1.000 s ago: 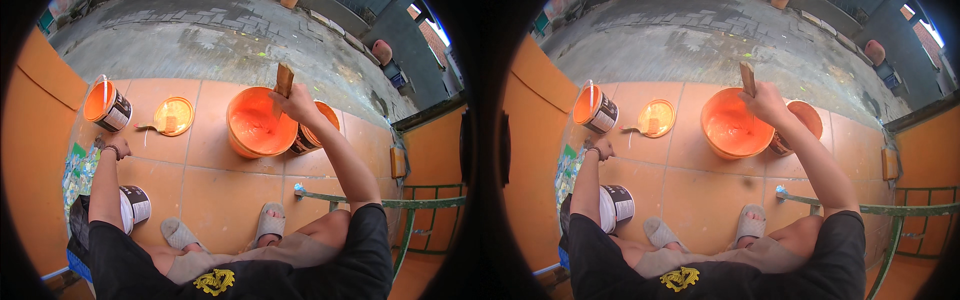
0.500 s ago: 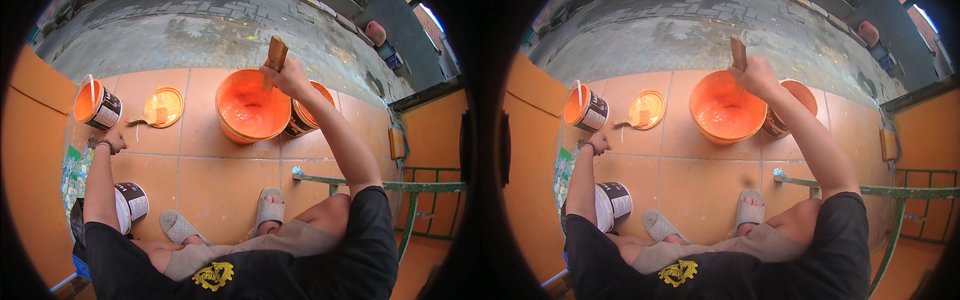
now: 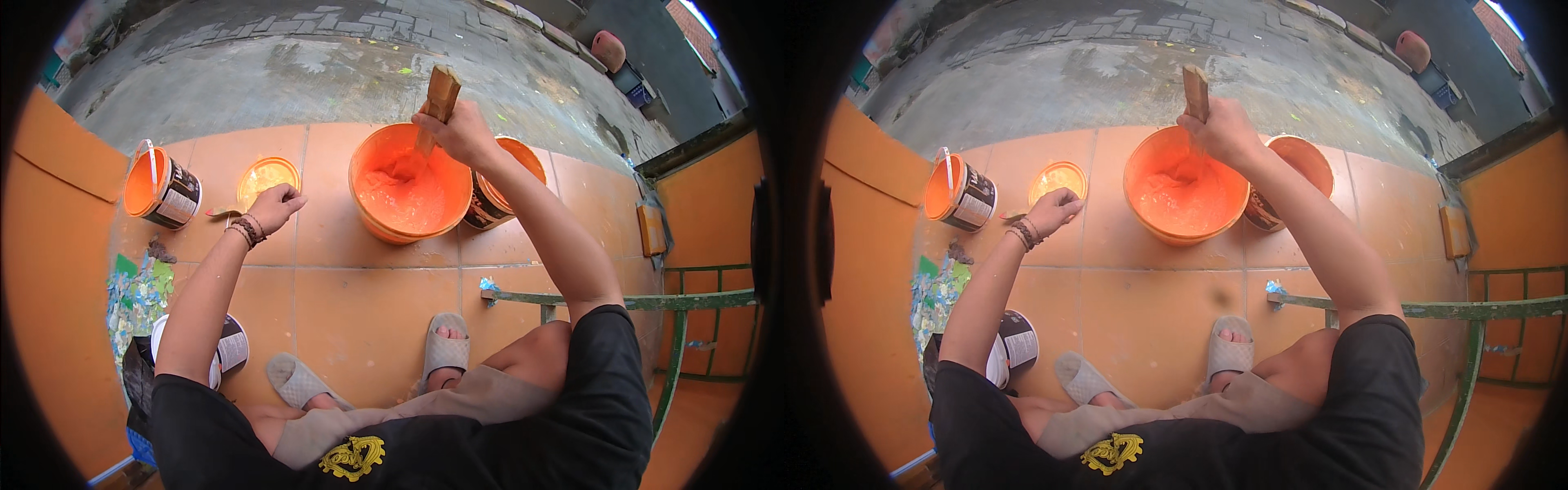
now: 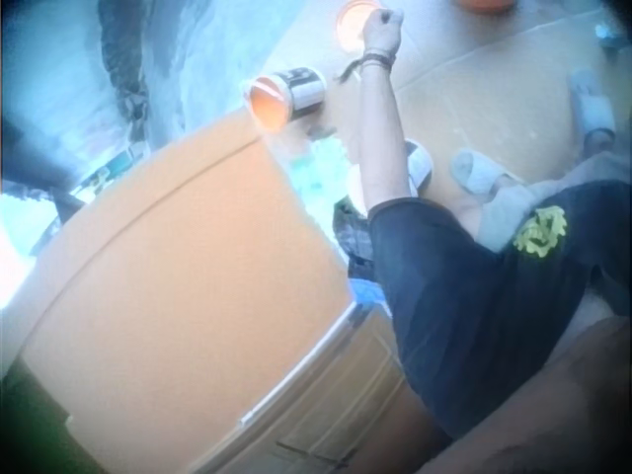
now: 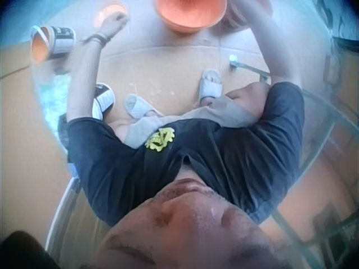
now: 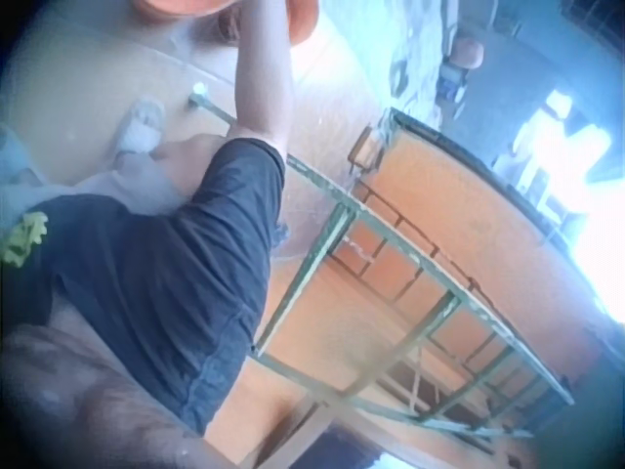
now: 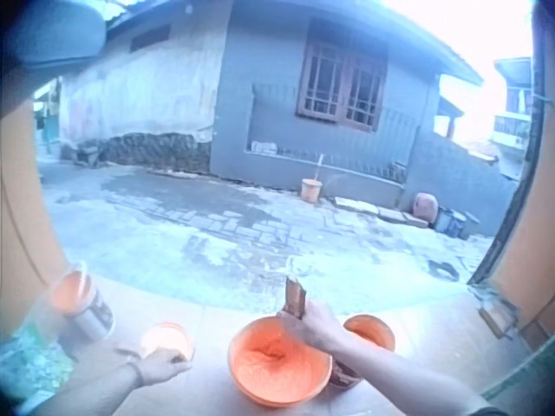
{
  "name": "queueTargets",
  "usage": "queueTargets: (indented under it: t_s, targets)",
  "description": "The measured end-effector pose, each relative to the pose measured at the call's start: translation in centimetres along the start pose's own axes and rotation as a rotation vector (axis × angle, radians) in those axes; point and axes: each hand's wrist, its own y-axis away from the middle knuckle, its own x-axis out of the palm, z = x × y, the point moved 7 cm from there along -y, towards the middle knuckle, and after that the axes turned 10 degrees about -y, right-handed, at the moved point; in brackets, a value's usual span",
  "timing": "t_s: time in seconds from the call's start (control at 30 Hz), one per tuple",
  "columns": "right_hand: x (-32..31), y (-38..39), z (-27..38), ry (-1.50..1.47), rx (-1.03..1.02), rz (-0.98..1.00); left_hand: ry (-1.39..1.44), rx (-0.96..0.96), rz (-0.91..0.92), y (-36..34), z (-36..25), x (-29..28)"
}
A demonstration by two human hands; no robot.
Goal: The person sits on the floor and mixes orange paint in a bucket using a wooden stick. They transfer some paint into a smaller container and continue stirring the mixture thoroughly.
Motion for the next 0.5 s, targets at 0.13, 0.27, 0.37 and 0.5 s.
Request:
queueTargets:
  t_s: [0.13, 0.27, 0.37, 0.5]
  targets:
    - [0.5, 1.8, 0.9, 0.103, 0.111, 0.113, 0.378, -0.110, 0.114, 0.1, -6.1, 3.5]
    - [2.5, 2.4, 2.3, -0.186, 0.172, 0.144, 0.608, -0.195, 0.200, -0.1, -8.5, 5.9]
    - [2.8, 1.4, 0.8, -0.288, 0.018, 0.053, 0.734, -0.257, 0.250, -1.1, -8.2, 7.0]
    - [0.3, 0.5, 0.1, -0.026, -0.056, -0.019, 0.848, -0.238, 0.273, -1.9, -8.0, 8.2]
